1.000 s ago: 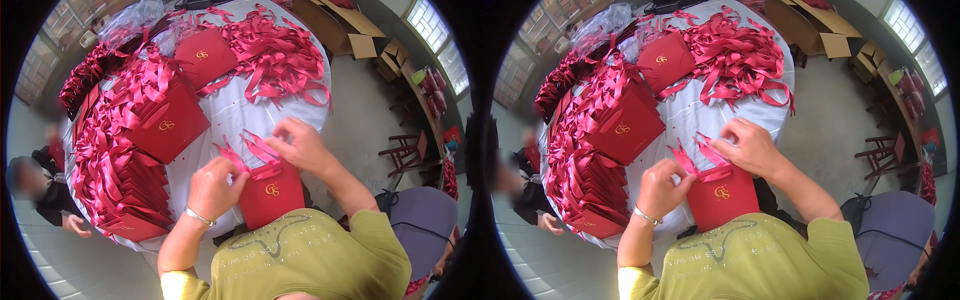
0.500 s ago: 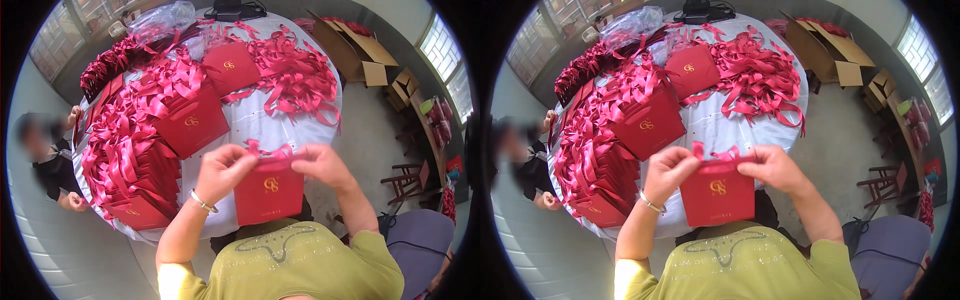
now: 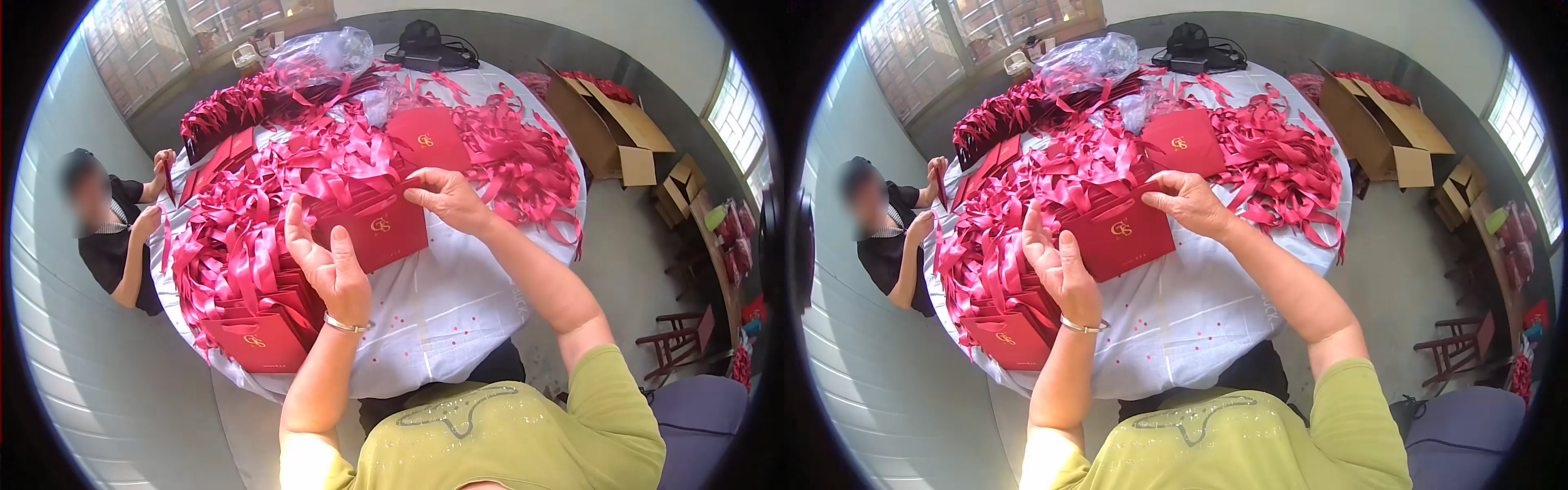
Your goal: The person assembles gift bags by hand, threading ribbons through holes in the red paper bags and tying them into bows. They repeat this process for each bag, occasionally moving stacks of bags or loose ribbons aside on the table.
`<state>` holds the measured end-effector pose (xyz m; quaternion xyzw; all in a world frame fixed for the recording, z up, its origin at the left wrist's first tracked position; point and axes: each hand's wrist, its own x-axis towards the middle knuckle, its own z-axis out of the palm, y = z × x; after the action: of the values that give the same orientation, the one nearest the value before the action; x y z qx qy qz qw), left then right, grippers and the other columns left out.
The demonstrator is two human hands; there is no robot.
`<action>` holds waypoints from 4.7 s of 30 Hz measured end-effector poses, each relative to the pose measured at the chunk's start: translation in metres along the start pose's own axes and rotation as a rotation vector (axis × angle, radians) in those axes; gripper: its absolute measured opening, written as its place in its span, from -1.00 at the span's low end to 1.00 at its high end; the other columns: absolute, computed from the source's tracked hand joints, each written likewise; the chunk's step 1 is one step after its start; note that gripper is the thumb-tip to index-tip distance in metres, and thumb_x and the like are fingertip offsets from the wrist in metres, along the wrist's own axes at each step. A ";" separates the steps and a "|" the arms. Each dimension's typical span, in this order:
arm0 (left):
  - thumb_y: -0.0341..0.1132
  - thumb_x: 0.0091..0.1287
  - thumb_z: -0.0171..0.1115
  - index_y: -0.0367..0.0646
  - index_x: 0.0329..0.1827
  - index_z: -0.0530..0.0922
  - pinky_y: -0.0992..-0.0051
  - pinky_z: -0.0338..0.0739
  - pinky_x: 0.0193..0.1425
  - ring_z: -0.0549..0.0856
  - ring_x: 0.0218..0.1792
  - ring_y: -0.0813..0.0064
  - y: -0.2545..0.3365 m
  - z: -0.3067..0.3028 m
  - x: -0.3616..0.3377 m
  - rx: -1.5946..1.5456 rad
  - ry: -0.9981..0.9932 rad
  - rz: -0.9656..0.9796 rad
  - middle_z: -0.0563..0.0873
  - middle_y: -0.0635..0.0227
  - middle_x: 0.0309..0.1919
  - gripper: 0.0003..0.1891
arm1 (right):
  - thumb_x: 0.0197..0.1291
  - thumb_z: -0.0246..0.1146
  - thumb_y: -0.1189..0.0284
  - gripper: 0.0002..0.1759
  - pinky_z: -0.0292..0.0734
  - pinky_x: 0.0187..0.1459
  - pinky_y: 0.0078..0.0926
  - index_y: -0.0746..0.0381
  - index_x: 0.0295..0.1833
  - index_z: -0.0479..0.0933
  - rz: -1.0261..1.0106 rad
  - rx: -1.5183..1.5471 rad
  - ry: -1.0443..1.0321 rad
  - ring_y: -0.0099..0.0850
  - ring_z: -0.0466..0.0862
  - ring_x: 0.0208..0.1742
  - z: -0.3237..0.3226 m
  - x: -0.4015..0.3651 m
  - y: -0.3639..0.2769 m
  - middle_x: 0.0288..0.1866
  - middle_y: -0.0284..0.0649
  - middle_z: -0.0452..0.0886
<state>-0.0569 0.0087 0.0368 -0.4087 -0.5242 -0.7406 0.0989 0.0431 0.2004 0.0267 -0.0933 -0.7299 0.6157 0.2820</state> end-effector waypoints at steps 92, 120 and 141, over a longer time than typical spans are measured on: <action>-0.41 0.16 0.38 -0.24 -0.04 0.61 0.24 0.58 0.08 0.69 -0.06 0.10 -0.006 0.026 -0.055 0.306 -0.888 0.045 0.71 0.12 -0.13 -0.70 | -0.02 0.42 0.50 -0.85 0.47 0.02 -0.21 0.21 -0.27 0.64 -0.338 -1.345 0.224 -0.19 0.60 -0.05 -0.058 -0.098 0.002 -0.21 -0.23 0.63; -0.51 0.46 0.17 -0.19 0.02 0.45 0.43 0.68 -0.02 0.77 -0.19 0.38 -0.004 0.021 -0.034 -0.939 -0.292 -0.935 0.74 0.15 -0.17 -0.85 | 0.02 0.36 0.55 -0.79 0.60 -0.24 -0.37 0.20 -0.17 0.71 0.081 -0.910 -0.178 -0.27 0.69 -0.32 -0.039 -0.175 -0.036 -0.37 -0.21 0.70; -0.49 0.32 0.30 -0.29 0.07 0.48 0.41 0.59 0.12 0.72 0.01 0.31 -0.016 0.024 -0.053 0.066 -0.852 -0.462 0.73 0.14 -0.01 -0.71 | 0.40 0.23 0.52 -0.91 0.62 -0.35 -0.53 0.33 -0.10 0.58 -0.274 -0.079 0.587 -0.49 0.67 -0.38 -0.028 -0.146 -0.087 -0.35 -0.22 0.68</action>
<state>-0.0198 0.0208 -0.0094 -0.5452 -0.6183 -0.4928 -0.2786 0.1961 0.1341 0.0682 -0.1785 -0.6464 0.4900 0.5570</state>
